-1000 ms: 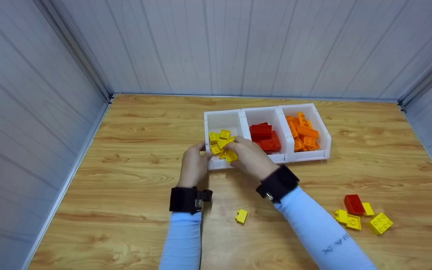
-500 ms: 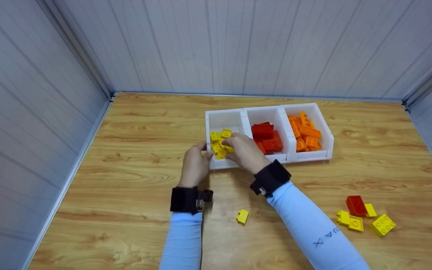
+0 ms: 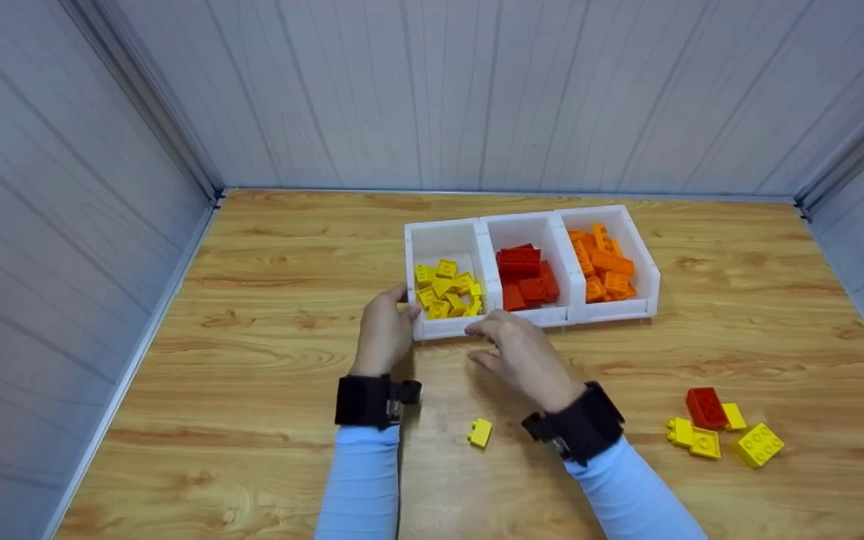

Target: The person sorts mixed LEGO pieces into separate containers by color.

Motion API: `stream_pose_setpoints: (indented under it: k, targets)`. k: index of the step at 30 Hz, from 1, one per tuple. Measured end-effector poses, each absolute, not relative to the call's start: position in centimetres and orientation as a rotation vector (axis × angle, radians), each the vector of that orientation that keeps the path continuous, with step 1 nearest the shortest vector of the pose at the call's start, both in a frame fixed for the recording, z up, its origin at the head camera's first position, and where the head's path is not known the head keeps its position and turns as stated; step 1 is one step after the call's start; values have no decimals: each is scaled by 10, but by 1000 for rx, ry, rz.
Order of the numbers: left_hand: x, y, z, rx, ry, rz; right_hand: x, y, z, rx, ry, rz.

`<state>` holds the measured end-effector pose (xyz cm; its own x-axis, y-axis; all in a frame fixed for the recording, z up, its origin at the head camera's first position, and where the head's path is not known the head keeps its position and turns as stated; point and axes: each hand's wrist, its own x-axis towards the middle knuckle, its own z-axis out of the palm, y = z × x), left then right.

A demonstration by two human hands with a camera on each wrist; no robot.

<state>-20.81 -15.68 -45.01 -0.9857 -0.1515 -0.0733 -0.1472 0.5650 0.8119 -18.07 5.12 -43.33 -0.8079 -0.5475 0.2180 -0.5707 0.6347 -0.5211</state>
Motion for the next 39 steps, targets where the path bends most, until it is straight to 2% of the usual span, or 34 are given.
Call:
stream_pose_setpoints:
  k: [8,19,29,39]
  targets:
    - [-210,-156,-449,349,-2795,-1492,-140,65,-449,1061,-2866,899]
    - [-209,-157,-450,329,-2788,-1494,-104,68,-468,1244,-2922,738]
    - [-207,-160,-451,207,-2759,-1436,-97,70,-478,1289,-2805,741]
    - [-208,-162,-452,217,-2764,-1425,-100,63,-473,1327,-2852,702]
